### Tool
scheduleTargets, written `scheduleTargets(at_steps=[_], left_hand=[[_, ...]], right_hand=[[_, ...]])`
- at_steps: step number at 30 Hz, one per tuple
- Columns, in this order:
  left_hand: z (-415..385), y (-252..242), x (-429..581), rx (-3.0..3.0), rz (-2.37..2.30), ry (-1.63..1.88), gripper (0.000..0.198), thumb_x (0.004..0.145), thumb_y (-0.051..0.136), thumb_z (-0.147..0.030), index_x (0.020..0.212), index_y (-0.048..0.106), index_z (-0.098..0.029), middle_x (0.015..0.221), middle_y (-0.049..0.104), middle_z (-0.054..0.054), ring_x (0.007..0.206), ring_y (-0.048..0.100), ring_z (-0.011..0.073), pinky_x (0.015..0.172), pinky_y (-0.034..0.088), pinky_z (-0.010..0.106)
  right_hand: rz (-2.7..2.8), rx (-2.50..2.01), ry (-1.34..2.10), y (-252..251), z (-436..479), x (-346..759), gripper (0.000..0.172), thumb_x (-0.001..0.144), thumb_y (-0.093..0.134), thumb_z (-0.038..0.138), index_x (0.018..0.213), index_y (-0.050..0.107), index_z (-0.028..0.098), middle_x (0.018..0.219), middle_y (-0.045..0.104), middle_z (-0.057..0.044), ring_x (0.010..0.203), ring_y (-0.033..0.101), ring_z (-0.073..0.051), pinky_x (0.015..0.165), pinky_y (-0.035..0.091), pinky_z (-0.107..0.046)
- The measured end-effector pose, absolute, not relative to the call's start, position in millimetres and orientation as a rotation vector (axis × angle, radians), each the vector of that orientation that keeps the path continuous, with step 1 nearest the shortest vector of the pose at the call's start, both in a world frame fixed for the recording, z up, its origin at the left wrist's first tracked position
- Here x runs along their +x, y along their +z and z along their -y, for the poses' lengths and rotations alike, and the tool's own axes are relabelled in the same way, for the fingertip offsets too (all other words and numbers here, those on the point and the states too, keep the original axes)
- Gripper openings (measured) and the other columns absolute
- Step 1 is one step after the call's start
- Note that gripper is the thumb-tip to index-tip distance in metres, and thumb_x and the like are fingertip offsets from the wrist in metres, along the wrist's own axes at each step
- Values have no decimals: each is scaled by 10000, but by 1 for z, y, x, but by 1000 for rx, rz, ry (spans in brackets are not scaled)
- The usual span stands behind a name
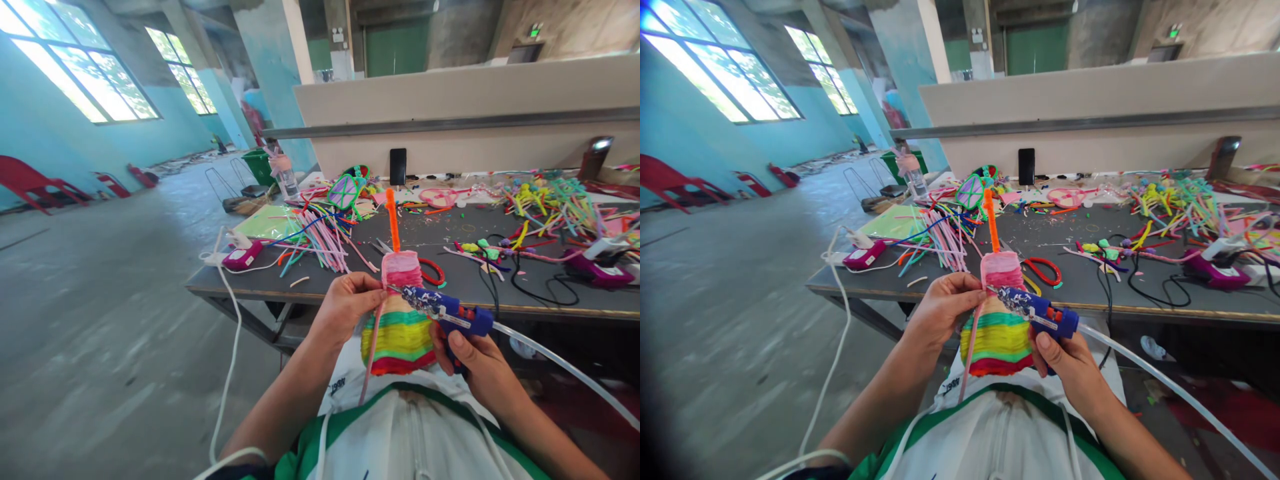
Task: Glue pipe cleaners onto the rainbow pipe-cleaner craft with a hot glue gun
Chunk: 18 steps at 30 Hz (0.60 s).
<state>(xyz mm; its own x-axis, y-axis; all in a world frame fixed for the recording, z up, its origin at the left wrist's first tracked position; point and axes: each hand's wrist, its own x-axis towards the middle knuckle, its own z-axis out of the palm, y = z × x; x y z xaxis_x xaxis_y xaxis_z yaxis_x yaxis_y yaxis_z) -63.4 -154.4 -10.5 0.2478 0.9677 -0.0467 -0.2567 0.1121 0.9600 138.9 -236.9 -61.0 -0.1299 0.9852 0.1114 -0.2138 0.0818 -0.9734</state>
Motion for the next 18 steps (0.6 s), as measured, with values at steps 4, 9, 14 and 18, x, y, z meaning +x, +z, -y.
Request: scheduleTargets(at_steps=[4,9,14,18], left_hand=[[154,-10,-63,1057,-879,1092,206,557,824,-208,659,663,-129,584,648,-4,501,556,78,523,429,193],[154,-10,-63,1059,-878,1106,217,544,828,-203,651,657,-125,587,648,-9,506,556,75,530,434,191],[155,-9,-62,1087,-886,1098,220,547,830,-217,646,658,-124,584,646,-6,507,552,78,524,430,194],[156,-9,-62,1095,-891,1079,218,553,828,-228,646,658,-129,566,635,-12,498,541,74,511,417,187]], right_hand=[[1218,-938,1323,-64,238,142,292,884,526,469,826,577,187,602,487,36,512,418,-104,554,279,-287],[1235,-963,1325,-69,239,144,296,901,501,463,825,574,187,547,479,44,519,403,-108,566,271,-286],[1193,-965,1330,-68,239,141,317,866,541,498,816,587,188,583,483,44,505,409,-96,544,266,-277],[1180,-943,1317,-66,237,140,308,869,539,492,818,598,194,580,498,40,514,425,-102,554,282,-280]])
